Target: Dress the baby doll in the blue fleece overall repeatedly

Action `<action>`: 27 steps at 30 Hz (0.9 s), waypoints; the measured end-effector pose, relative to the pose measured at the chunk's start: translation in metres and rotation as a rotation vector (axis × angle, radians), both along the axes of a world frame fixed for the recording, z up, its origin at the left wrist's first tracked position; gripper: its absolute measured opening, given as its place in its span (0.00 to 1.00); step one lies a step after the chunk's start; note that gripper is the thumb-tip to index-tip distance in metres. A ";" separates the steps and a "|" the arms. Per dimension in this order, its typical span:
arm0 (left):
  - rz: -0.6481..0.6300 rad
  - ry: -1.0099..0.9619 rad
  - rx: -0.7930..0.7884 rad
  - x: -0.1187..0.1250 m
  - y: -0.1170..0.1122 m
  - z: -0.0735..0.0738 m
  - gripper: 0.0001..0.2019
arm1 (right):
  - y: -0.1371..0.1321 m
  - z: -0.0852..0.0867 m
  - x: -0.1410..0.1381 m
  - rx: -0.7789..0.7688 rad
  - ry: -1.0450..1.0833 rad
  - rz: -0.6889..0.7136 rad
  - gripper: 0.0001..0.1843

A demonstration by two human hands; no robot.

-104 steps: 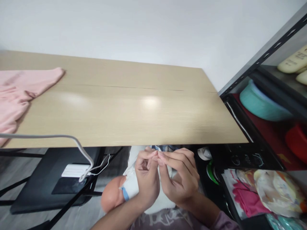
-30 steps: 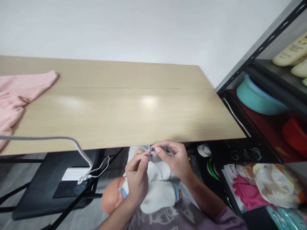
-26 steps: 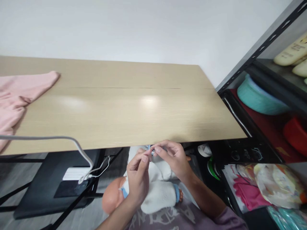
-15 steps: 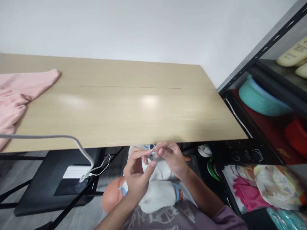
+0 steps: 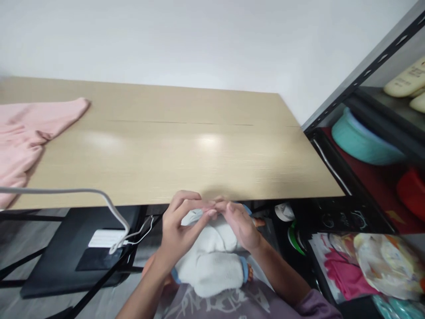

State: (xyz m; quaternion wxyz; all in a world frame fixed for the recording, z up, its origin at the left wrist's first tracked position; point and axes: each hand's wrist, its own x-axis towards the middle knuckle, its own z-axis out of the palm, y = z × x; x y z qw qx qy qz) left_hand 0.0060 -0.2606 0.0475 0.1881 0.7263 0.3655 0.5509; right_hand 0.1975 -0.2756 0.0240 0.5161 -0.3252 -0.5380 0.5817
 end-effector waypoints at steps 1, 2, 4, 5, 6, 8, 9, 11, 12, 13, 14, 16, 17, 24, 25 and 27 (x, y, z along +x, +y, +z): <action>-0.012 0.010 0.007 -0.001 0.000 0.001 0.11 | -0.001 0.001 0.001 0.006 -0.010 -0.001 0.31; -0.021 0.010 0.009 -0.002 0.000 0.001 0.11 | -0.003 0.001 0.001 0.010 -0.019 0.001 0.31; -0.031 -0.021 -0.005 -0.002 -0.003 -0.002 0.08 | -0.006 0.002 0.002 0.012 -0.027 0.010 0.29; -0.042 -0.041 -0.031 -0.002 -0.005 -0.004 0.07 | -0.008 0.003 0.002 0.007 -0.026 0.018 0.28; -0.057 -0.065 -0.075 -0.002 -0.007 -0.007 0.06 | -0.010 0.002 0.002 -0.002 -0.023 0.031 0.26; -0.086 -0.151 -0.202 -0.005 -0.010 -0.014 0.05 | -0.014 0.000 0.002 -0.039 0.001 0.064 0.22; -0.096 -0.224 -0.280 -0.008 -0.011 -0.018 0.06 | -0.015 -0.002 0.002 -0.068 0.024 0.079 0.20; -0.095 -0.409 -0.430 -0.016 -0.012 -0.026 0.09 | -0.017 -0.008 0.002 -0.141 0.091 0.086 0.18; -0.095 -0.492 -0.485 -0.022 -0.012 -0.029 0.11 | -0.018 -0.011 0.002 -0.181 0.133 0.070 0.17; -0.101 -0.548 -0.526 -0.028 -0.012 -0.033 0.11 | -0.018 -0.014 0.001 -0.219 0.173 0.042 0.16; -0.110 -0.572 -0.556 -0.035 -0.012 -0.036 0.12 | -0.018 -0.016 0.001 -0.252 0.209 0.007 0.16; -0.119 -0.550 -0.593 -0.049 -0.013 -0.044 0.13 | -0.017 -0.018 0.001 -0.303 0.262 -0.060 0.18; -0.114 -0.523 -0.611 -0.055 -0.014 -0.048 0.15 | -0.016 -0.018 0.000 -0.325 0.285 -0.078 0.19; 0.023 -0.531 -0.811 -0.089 -0.023 -0.086 0.27 | -0.014 -0.001 -0.004 -0.542 0.661 0.047 0.12; 0.052 -0.574 -0.834 -0.092 -0.023 -0.092 0.27 | -0.014 0.000 -0.005 -0.562 0.705 0.065 0.10; 0.104 -0.668 -0.872 -0.098 -0.020 -0.104 0.26 | -0.013 0.003 -0.006 -0.575 0.756 0.082 0.09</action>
